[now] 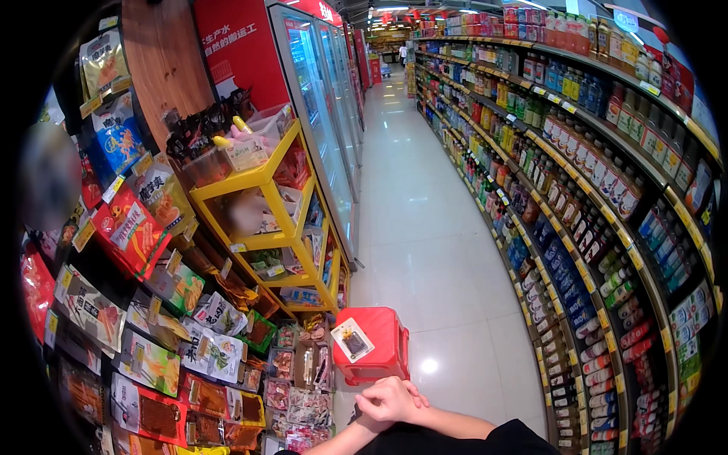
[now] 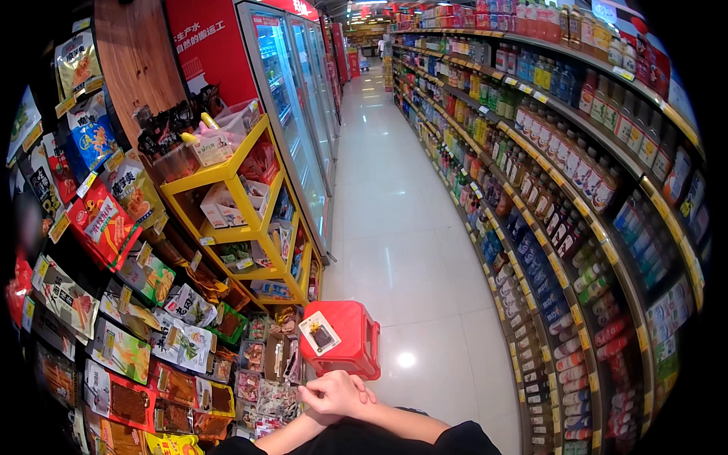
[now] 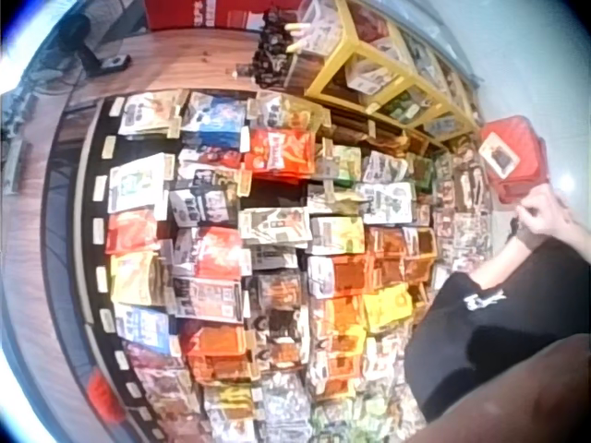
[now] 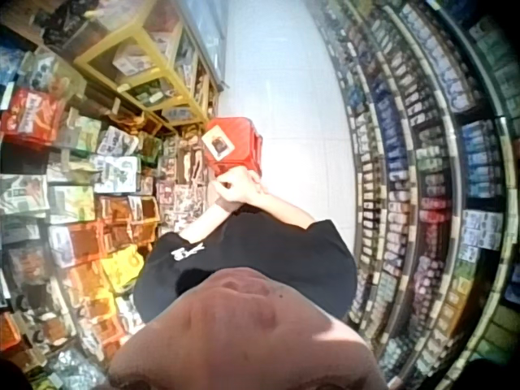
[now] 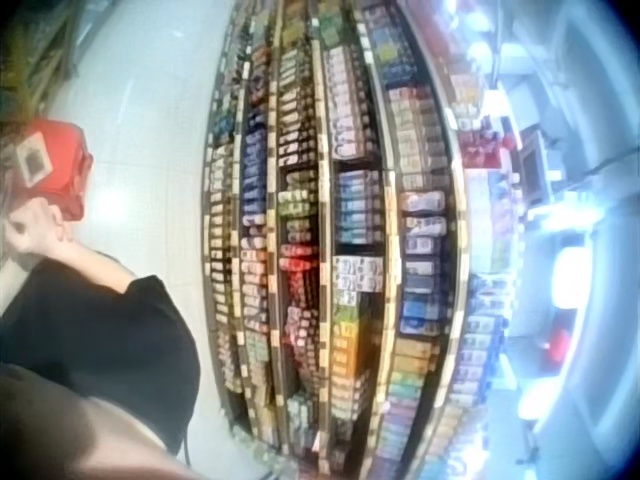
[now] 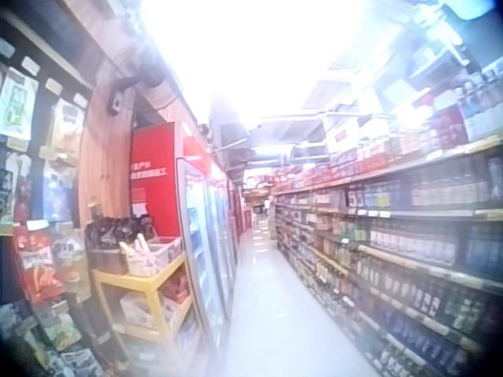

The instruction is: The person picks up packaged food items from a small plastic stool in a store aisle and places them onto a display shelf.

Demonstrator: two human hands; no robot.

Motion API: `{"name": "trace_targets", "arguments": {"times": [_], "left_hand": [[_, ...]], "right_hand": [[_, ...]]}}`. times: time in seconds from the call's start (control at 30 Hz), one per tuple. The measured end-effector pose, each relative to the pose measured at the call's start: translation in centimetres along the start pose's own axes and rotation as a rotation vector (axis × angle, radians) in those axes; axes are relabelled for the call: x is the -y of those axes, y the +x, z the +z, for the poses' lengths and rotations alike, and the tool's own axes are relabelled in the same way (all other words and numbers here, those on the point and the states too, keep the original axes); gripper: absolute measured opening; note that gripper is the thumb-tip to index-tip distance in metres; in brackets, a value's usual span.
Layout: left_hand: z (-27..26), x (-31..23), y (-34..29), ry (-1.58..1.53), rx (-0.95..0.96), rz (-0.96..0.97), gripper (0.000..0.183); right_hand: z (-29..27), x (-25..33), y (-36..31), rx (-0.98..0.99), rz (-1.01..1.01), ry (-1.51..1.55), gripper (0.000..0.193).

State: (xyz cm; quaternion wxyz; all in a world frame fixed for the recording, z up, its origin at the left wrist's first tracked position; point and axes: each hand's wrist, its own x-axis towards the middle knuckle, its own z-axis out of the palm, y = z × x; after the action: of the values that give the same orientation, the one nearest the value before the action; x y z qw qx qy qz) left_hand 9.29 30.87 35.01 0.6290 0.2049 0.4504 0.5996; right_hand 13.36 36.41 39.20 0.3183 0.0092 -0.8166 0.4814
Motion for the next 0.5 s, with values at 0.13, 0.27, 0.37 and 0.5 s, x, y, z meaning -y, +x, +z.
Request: {"name": "trace_targets", "arguments": {"times": [0.13,0.27,0.37,0.5], "left_hand": [[-2.7,1.9,1.8,-0.241,-0.185,-0.061,0.034],[-6.1,5.0,3.6,-0.357,-0.350,-0.120,0.036],[-9.4,7.9,4.1,-0.281,-0.404,-0.213,0.037],[-14.0,10.3,4.5,0.292,-0.140,-0.630,0.032]], "right_hand": [[0.9,-1.7,0.4,-0.043,0.115,0.036,0.027],[2.1,-6.3,0.4,-0.024,0.374,0.177,0.026],[2.5,-9.8,-0.1,0.138,0.479,-0.204,0.028],[4.6,-16.1,-4.3,0.280,0.700,-0.182,0.028]]}}
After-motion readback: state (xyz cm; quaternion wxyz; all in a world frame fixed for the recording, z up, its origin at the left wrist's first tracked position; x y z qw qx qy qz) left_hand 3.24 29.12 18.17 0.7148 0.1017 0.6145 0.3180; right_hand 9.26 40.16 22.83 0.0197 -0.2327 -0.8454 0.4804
